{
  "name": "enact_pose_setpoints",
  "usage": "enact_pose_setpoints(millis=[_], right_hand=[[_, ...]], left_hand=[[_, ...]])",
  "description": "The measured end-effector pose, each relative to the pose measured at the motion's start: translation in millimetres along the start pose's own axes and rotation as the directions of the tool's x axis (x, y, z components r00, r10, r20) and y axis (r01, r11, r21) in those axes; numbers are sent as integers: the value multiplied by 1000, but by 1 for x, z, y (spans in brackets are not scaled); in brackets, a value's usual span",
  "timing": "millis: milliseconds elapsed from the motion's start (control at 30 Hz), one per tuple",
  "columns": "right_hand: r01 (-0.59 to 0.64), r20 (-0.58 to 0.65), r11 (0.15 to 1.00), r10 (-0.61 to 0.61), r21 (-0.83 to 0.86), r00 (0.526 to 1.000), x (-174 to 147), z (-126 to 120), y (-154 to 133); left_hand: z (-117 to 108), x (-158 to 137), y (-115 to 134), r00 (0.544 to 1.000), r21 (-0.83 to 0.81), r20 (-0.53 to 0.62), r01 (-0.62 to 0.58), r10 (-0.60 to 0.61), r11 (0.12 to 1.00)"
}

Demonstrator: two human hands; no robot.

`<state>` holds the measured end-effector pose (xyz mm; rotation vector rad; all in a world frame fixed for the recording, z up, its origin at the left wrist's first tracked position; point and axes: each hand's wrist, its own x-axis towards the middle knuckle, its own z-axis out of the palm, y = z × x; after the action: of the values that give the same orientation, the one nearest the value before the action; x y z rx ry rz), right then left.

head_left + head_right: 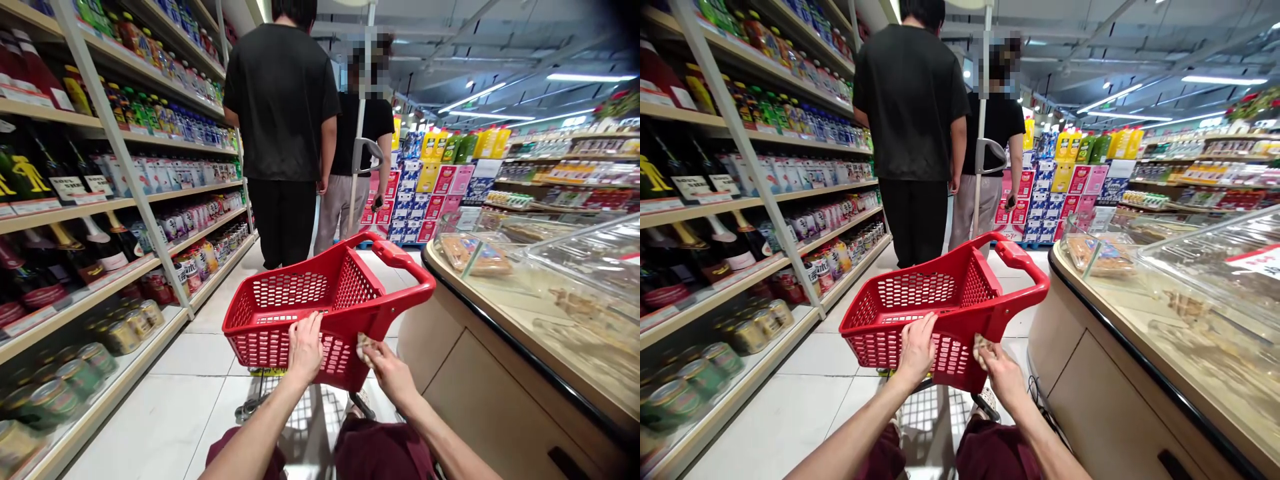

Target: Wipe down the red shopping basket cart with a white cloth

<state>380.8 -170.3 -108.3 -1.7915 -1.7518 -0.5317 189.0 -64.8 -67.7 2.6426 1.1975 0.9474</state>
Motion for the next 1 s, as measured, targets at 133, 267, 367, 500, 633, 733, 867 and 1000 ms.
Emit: enact_pose_setpoints(millis=[133, 267, 367, 500, 633, 733, 867, 1000], right_hand=[[-160, -337, 987, 153, 10, 929, 28, -37, 20], [-220, -372, 965, 155, -140, 915, 69, -70, 32], [-148, -270, 961, 83, -232, 959, 76, -70, 15], [-20, -154, 959, -25, -283, 988, 65, -72, 7], [-190, -324, 915, 70, -357, 943, 56, -92, 45], [-231, -431, 919, 76, -320, 899, 57, -95, 53], [20, -242, 969, -82, -246, 967, 58, -81, 23], [11, -231, 970, -69, -244, 970, 47, -84, 23]], left_hand=[[-7, 11, 2, 994, 33, 107, 27, -30, 999], [-11, 18, 4, 985, 50, 170, 34, -42, 998], [-13, 17, 4, 986, 59, 156, 51, -60, 997], [-15, 16, 4, 985, 65, 152, 78, -87, 995], [-17, 16, 7, 982, 52, 164, 88, -95, 995], [-20, 15, 12, 981, 41, 169, 93, -98, 995], [-28, 10, 14, 979, 14, 188, 74, -75, 997], [-38, 1, 9, 973, -14, 227, 57, -53, 998]])
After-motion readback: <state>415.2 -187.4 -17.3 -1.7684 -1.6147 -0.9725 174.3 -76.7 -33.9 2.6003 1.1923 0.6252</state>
